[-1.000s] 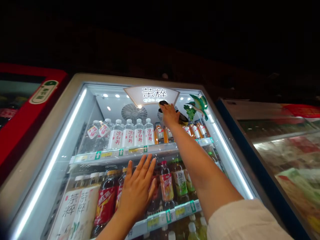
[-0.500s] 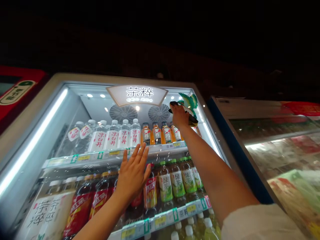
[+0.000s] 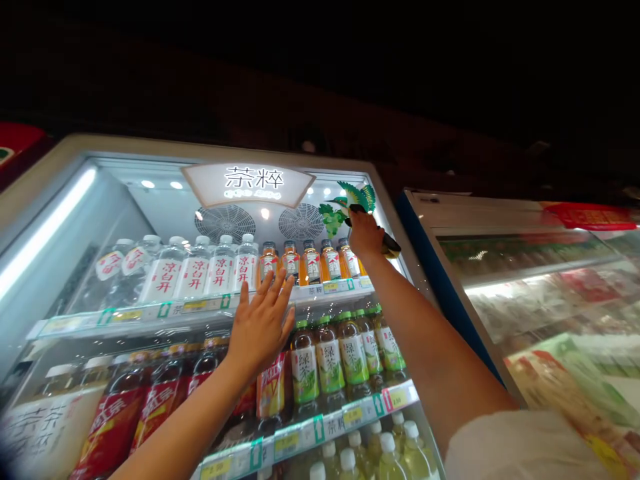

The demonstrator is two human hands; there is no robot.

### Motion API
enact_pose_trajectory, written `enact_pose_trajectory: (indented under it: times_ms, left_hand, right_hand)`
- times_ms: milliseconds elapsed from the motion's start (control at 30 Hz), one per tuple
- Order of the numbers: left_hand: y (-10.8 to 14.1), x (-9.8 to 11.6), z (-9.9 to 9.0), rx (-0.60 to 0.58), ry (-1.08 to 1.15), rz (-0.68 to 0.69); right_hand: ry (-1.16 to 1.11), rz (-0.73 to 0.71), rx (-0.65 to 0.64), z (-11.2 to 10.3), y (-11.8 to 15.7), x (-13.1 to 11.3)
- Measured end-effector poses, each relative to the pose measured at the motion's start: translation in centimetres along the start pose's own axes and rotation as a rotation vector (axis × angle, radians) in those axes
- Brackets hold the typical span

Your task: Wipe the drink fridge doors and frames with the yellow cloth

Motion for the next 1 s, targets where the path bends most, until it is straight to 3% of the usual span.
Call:
enact_pose_trajectory:
  times_ms: [67,167,300,400,500,700,933,1000]
  left_hand:
    - [0.2,0.5,0.1,-0.014,0.017,0.000]
    - [0.0,1.5,0.3,-0.016,0.039,0.008]
    - [-1.1,2.8,0.9,0.023,0.051,0.009]
    - [-1.4,3.7,0.9,0.067,0.071,0.011]
    - [-0.9,4.5,0.7,0.077,0.100,0.012]
    - [0.5,6.3,0.0,0.053,0.195,-0.012]
    - [3.5,8.8,-0.9,0.010,0.300,-0.006]
    - [4.3,8.8,-1.0,-0.009,0.313,-0.004]
  right_hand:
    - [0.016,0.060,0.018,0.1,1.7,1.6]
    - [0.009,-0.032,-0.021,0.9,2.6,1.0]
    - [-0.026,-0.134,-0.055,0.6,-0.7,0.9]
    - [-0.016,-0.062,-0.048,-0.5,-3.0,4.1]
    - [0.001,0.033,-0.044,-1.3,-2.5,7.9]
    - [0.032,0.153,-0.037,-1.8,4.3,13.1]
    - [0.196,0.147,-0.072,-0.8,18.7,16.5]
    - [0.209,0.134,-0.076,-0.7,20.8,16.8]
Point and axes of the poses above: each hand's wrist, its own y-axis away from the middle knuckle, its own z-axis out of the palm, x = y × z, the point moved 8 cm from there along -y, towards the middle knuckle, and after that the axes turned 8 degrees about -y, right-handed, at the moved point
